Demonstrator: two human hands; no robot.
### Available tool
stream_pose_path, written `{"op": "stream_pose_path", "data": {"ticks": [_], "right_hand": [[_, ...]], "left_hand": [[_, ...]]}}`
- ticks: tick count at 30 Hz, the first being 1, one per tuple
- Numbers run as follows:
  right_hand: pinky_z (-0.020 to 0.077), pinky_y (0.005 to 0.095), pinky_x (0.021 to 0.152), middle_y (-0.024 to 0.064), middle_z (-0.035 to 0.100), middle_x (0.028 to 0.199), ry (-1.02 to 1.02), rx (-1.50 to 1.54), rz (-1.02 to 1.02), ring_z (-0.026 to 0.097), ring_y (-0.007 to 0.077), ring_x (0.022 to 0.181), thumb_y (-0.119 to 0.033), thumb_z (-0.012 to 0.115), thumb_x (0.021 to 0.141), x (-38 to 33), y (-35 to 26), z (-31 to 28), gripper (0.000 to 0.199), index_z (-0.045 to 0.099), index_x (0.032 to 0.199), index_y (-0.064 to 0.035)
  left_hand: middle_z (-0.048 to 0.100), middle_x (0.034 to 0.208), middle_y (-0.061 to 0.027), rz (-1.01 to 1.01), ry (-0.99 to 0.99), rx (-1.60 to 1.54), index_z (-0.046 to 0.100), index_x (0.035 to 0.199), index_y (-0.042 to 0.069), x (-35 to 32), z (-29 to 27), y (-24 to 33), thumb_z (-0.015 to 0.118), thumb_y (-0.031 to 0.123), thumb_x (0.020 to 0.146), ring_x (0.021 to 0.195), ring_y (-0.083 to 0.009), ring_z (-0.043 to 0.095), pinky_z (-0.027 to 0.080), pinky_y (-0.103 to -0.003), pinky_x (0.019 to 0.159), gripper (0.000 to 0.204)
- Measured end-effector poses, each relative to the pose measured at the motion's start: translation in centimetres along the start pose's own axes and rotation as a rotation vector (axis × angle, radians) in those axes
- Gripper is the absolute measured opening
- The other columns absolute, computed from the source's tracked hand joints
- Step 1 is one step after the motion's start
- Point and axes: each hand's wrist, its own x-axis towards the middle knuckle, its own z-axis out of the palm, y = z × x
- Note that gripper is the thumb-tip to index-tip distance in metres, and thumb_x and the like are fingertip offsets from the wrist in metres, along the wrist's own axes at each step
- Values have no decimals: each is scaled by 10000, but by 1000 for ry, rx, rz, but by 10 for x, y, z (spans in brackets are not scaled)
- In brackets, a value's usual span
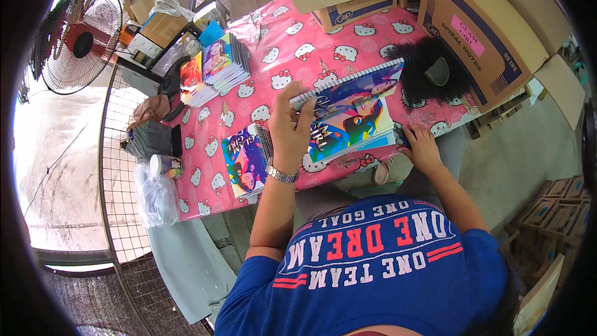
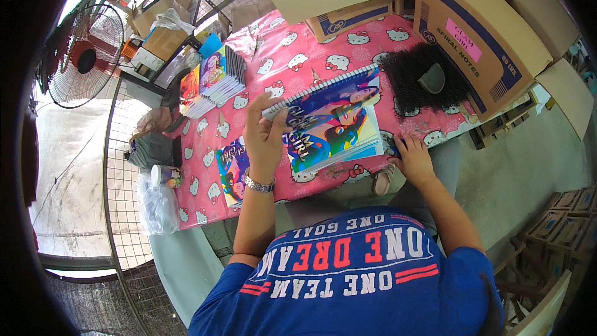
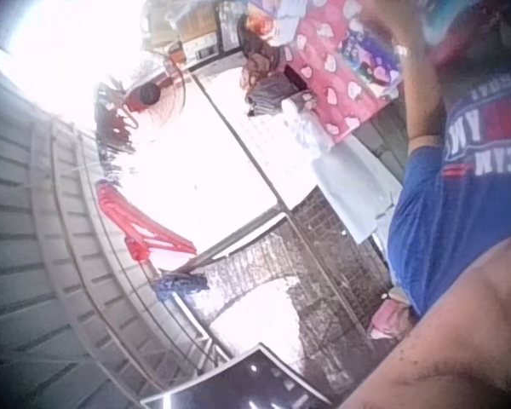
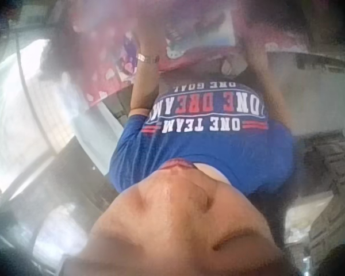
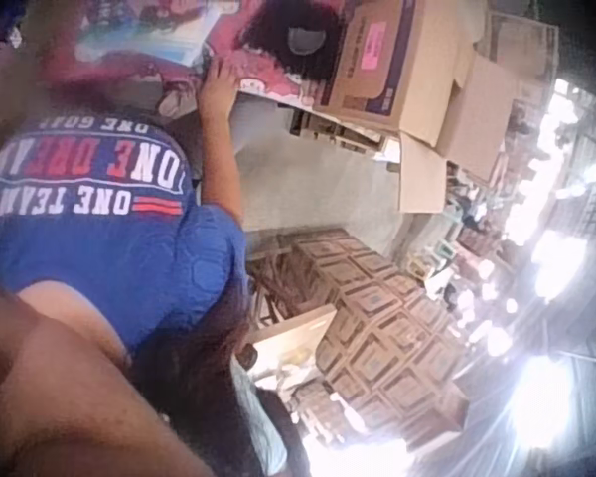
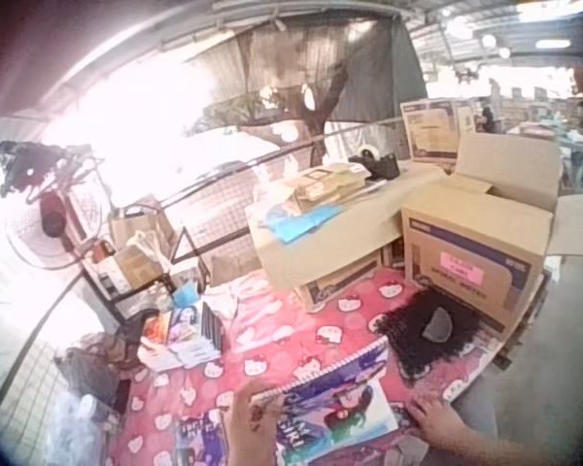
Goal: The person is assembling notebooks by hand by inserting a spiral binding through the holes of a stack of covers and paper, then using a sponge to apply a liquid to the edges.
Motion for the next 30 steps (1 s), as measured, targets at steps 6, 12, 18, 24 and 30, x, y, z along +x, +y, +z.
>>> {"op": "stream_pose_path", "data": {"ticks": [6,12,18,24,30], "right_hand": [[408,468,1030,141,528,1320,-157,81,131,492,330,1232,-284,729,827,16,33,19,595,539,1336,-40],[408,469,1020,162,558,1250,-1,-50,132,515,340,1187,-314,792,748,-16,-3,-2,684,561,1329,-38],[470,437,969,181,552,1222,109,440,253,551,342,1139,-230,800,731,1,-12,-34,686,555,1342,-35],[451,420,1002,178,549,1247,232,774,-193,543,354,1173,-217,800,737,72,-109,-126,693,550,1361,-46],[412,454,1007,160,580,1241,319,653,-403,540,354,1127,-298,770,766,110,-151,-138,664,565,1326,-6]], "left_hand": [[658,915,-70,-184,-66,157,615,1115,-20,9,-11,-3,625,191,991,636,-84,625,551,-234,480,244],[572,823,-27,-27,11,15,630,1066,-26,9,5,7,599,205,1005,552,-65,569,540,-229,447,241],[634,781,-31,-244,-55,32,632,1113,-12,10,-14,-7,651,126,967,563,-47,584,518,-215,457,202],[640,746,-16,-127,20,32,661,1042,-13,9,3,0,639,113,972,552,-46,574,504,-208,449,145],[658,725,-28,-173,-34,102,678,1035,-13,3,-9,0,628,29,946,579,-61,614,510,-218,482,110]]}}
